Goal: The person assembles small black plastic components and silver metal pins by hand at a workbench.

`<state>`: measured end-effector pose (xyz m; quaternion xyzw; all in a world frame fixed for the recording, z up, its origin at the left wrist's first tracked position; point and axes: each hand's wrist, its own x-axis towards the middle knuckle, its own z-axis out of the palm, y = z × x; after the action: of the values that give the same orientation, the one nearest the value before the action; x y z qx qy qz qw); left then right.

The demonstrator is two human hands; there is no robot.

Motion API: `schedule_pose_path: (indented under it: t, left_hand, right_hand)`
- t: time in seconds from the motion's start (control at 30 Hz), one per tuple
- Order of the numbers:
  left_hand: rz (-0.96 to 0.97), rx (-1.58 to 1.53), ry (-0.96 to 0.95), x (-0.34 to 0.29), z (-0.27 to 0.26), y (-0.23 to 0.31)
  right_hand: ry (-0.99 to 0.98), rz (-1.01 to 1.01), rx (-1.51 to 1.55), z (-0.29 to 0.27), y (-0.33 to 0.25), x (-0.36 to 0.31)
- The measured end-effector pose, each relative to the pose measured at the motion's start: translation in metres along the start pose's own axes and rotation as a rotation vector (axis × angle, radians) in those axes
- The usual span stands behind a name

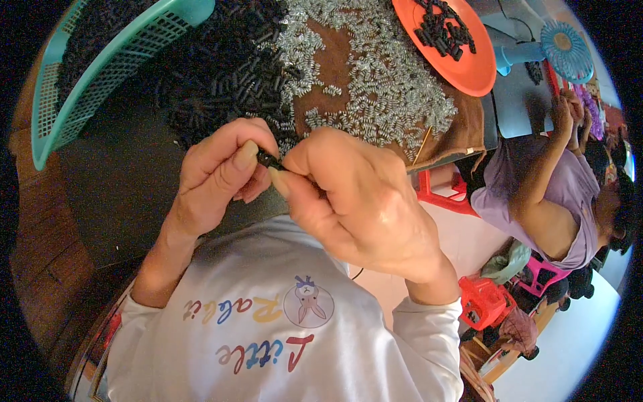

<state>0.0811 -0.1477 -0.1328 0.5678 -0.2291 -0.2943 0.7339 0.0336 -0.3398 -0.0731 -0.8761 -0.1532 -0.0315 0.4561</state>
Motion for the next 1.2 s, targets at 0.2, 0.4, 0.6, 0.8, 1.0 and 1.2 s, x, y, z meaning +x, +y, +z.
schedule_pose_path:
  t: [0.2, 0.4, 0.6, 0.8, 1.0, 1.2]
  left_hand:
    - [-0.027, -0.035, 0.001, 0.001, 0.0, 0.001]
    - [0.024, -0.114, -0.021, 0.003, -0.002, -0.003]
    - [0.032, -0.078, -0.004, 0.003, -0.001, -0.001]
    - [0.05, -0.111, -0.025, 0.002, -0.003, 0.0]
    - [0.116, -0.062, -0.002, 0.0, -0.003, -0.001]
    - [0.056, -0.275, 0.032, 0.001, 0.002, 0.002]
  right_hand:
    - [0.059, -0.02, 0.001, 0.005, -0.002, 0.001]
    - [0.079, -0.069, -0.085, 0.005, -0.001, 0.003]
    - [0.089, -0.107, -0.11, 0.006, 0.001, 0.008]
    - [0.06, -0.14, -0.022, 0.004, 0.008, 0.003]
    - [0.077, -0.264, -0.064, 0.008, 0.013, 0.0]
    - [0.105, -0.298, -0.196, 0.011, 0.012, -0.005]
